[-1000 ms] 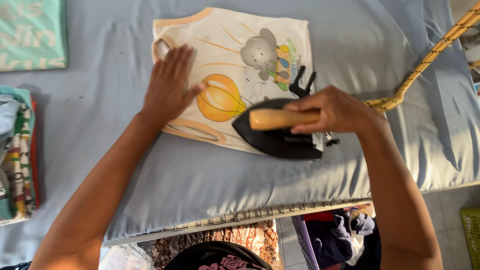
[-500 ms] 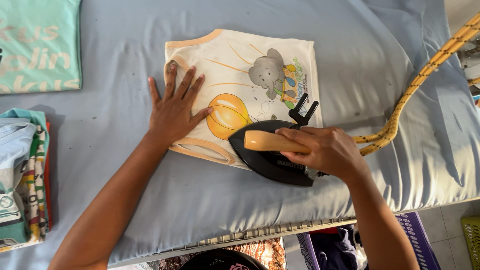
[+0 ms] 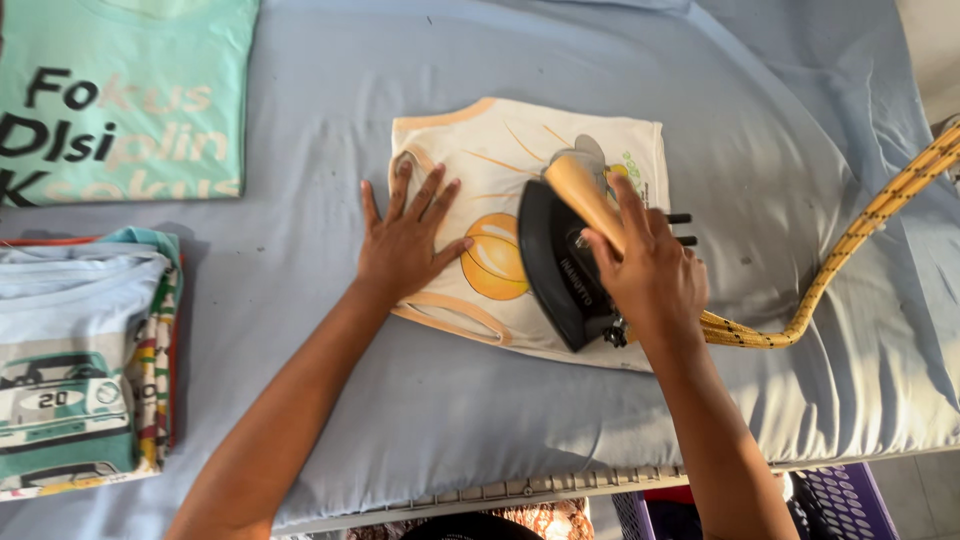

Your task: The person irons a light blue t-shirt on an ironing board, then switches to a white sleeveless shirt with a cartoon graphic. They smooth and fold each garment while ironing, then place the finished items on a nearby stack. The camera remains in a stable overhead position throughout.

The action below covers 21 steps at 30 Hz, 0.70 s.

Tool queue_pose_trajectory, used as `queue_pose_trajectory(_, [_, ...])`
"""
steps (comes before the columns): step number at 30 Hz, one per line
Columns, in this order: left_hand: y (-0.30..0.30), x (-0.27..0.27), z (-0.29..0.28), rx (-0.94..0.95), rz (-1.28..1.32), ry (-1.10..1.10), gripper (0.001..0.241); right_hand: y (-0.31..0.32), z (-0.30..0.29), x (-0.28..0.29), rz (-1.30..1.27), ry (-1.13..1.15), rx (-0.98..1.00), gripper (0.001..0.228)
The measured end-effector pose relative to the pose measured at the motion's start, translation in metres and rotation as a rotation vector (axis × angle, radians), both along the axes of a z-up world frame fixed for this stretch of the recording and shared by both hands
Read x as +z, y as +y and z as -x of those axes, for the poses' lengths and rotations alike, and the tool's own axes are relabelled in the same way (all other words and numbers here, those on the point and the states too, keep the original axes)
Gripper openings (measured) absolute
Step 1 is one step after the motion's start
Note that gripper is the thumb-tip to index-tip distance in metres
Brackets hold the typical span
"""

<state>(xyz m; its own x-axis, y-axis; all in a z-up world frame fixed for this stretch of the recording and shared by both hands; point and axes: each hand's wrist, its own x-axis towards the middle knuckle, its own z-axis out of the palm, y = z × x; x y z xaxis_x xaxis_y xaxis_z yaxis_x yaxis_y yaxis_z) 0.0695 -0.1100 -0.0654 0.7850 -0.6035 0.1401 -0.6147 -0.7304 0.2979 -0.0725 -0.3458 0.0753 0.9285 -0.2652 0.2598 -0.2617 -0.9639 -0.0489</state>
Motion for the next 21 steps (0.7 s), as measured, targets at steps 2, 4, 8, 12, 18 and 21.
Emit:
queue_pose_trajectory(2, [0.001,0.001,0.002,0.002,0.011,-0.002,0.082,0.001,-0.011,0.006,0.029,0.051,-0.073,0.067])
queue_pose_trajectory(4, [0.002,0.003,0.003,-0.001,0.020,-0.007,0.082,-0.001,-0.022,0.006,0.063,0.006,-0.072,0.066])
queue_pose_trajectory(8, [0.003,0.009,0.003,-0.003,0.022,-0.018,0.081,-0.019,-0.053,-0.004,0.056,-0.001,-0.071,0.050])
queue_pose_trajectory(12, [0.002,0.010,-0.004,0.047,0.136,-0.038,0.066,-0.038,-0.070,-0.008,-0.023,-0.060,0.105,0.051])
queue_pose_trajectory(18, [-0.006,0.001,-0.068,-0.065,0.357,-0.129,0.034,-0.068,-0.077,-0.002,-0.402,0.028,0.491,0.054])
queue_pose_trajectory(21, [-0.013,0.001,-0.102,-0.068,0.140,-0.052,0.036,-0.064,-0.076,0.002,-0.528,0.150,0.587,0.056])
